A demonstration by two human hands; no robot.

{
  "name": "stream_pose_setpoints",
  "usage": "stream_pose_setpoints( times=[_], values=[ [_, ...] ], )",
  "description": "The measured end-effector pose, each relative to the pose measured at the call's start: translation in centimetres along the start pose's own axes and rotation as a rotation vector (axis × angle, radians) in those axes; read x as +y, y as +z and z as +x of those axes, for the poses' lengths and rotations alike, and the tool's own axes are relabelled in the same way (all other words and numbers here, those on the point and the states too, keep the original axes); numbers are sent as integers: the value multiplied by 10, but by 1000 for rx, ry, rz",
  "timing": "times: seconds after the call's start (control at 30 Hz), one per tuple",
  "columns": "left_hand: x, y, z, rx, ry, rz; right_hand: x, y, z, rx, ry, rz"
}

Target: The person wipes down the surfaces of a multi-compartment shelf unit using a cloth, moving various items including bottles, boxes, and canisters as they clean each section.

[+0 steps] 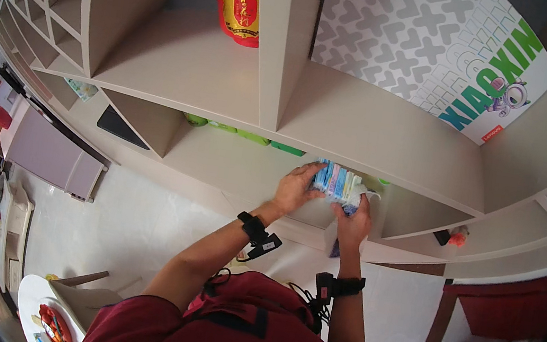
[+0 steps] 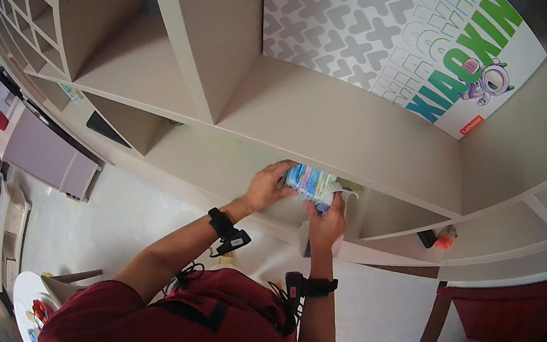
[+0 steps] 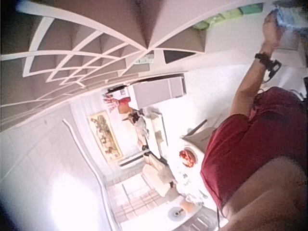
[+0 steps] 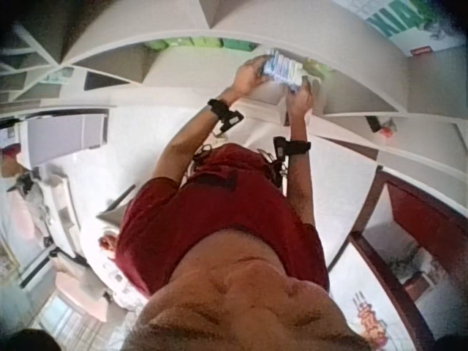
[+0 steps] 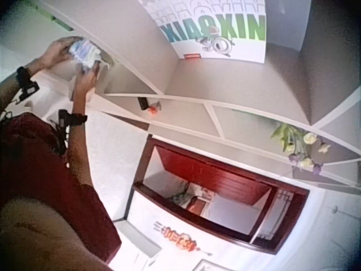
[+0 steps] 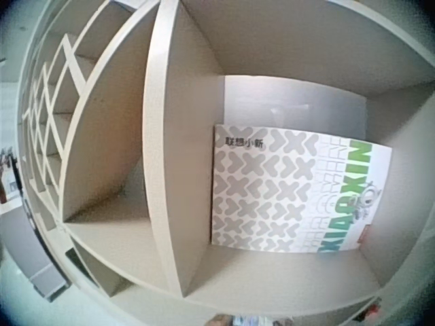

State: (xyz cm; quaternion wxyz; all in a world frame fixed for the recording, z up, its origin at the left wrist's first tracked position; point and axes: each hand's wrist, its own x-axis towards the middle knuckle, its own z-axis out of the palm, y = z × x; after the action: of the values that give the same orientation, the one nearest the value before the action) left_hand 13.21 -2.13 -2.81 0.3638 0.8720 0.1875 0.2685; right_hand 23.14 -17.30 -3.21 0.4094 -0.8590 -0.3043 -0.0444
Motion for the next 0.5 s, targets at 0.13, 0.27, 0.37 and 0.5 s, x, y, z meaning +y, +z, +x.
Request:
stream_pose_setpoints(
  times=[0.13, 0.27, 0.37, 0.5],
  values=[
    [0, 1, -2, -16, -41, 2, -10, 1, 8, -60, 34, 15],
    [2, 0, -12, 116, -126, -168, -2, 0, 4, -40, 18, 5],
    [4, -3, -20, 33, -185, -211, 2, -3, -3, -16, 34, 74],
    [11, 3, -8, -58, -201, -87, 19, 21, 3, -1, 64, 214]
  ],
)
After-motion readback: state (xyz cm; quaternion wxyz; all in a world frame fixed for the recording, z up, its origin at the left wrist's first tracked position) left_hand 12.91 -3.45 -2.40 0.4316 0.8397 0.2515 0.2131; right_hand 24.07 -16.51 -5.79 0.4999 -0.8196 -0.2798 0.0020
